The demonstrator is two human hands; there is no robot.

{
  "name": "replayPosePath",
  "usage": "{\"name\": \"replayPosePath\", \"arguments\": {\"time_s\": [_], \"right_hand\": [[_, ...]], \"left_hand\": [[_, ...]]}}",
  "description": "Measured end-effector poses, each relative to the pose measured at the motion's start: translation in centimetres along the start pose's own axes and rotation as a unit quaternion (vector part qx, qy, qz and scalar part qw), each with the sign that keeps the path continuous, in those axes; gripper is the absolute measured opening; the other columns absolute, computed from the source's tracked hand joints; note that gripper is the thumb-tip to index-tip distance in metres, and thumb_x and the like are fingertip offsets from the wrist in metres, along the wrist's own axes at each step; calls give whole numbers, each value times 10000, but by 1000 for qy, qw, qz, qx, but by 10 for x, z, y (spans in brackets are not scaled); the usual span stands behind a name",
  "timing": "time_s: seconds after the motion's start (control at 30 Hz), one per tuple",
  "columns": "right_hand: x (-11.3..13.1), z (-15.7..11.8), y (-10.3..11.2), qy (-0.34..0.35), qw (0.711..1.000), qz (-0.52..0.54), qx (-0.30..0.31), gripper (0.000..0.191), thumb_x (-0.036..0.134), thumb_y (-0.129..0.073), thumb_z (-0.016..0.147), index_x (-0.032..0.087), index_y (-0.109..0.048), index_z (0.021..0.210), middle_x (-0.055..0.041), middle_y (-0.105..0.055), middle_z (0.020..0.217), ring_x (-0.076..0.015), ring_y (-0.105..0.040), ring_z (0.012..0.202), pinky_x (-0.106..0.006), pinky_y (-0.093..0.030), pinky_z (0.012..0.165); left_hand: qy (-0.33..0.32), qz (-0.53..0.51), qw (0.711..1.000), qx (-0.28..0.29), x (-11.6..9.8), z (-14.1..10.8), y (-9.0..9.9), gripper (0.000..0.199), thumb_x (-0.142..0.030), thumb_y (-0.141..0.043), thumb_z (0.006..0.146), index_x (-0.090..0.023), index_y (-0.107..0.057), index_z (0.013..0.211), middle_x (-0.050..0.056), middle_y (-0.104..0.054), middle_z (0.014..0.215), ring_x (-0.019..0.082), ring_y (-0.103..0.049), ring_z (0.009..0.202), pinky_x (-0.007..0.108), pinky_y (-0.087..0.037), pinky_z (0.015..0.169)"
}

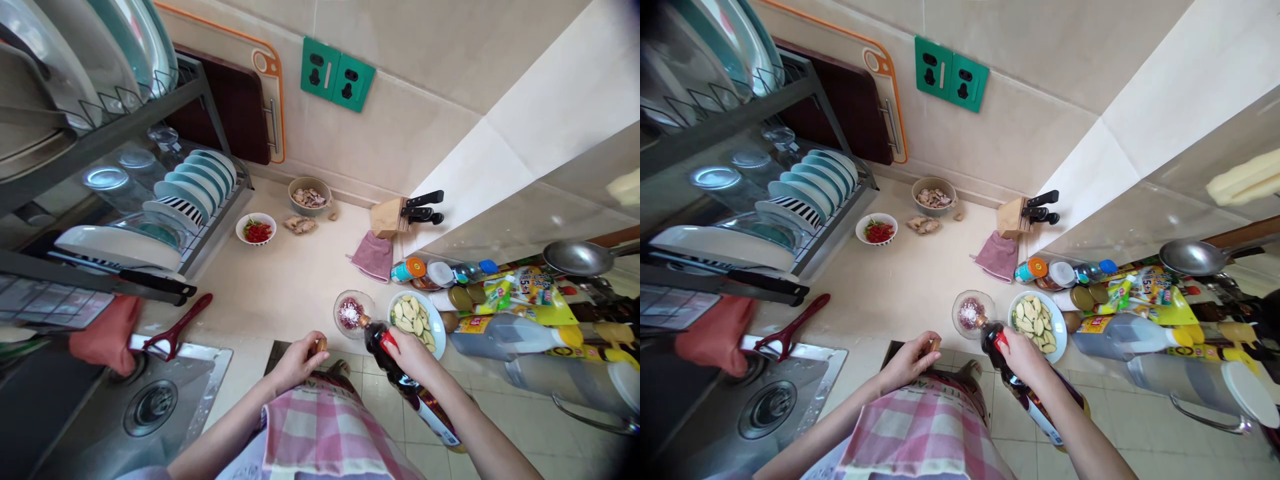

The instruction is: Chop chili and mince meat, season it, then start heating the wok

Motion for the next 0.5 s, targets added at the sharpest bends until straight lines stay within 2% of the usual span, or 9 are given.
{"name": "replayPosePath", "arguments": {"time_s": [0.5], "right_hand": [[4,0,4,-7,1000,4,5,147,246,-402,879,181,-533,870,-68,-641,787,-184,-593,736,-243,-338,624]], "left_hand": [[-5,-10,1000,-3,2,-1,0,325,-463,-470,831,-184,-488,997,-49,-442,645,102,-387,562,218,-313,543]]}}
Point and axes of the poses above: each hand's wrist, its own z-axis towards the middle knuckle, its own y-axis out of the back of the hand, x = y × z, the point moved 1 cm from there along z, towards the middle knuckle
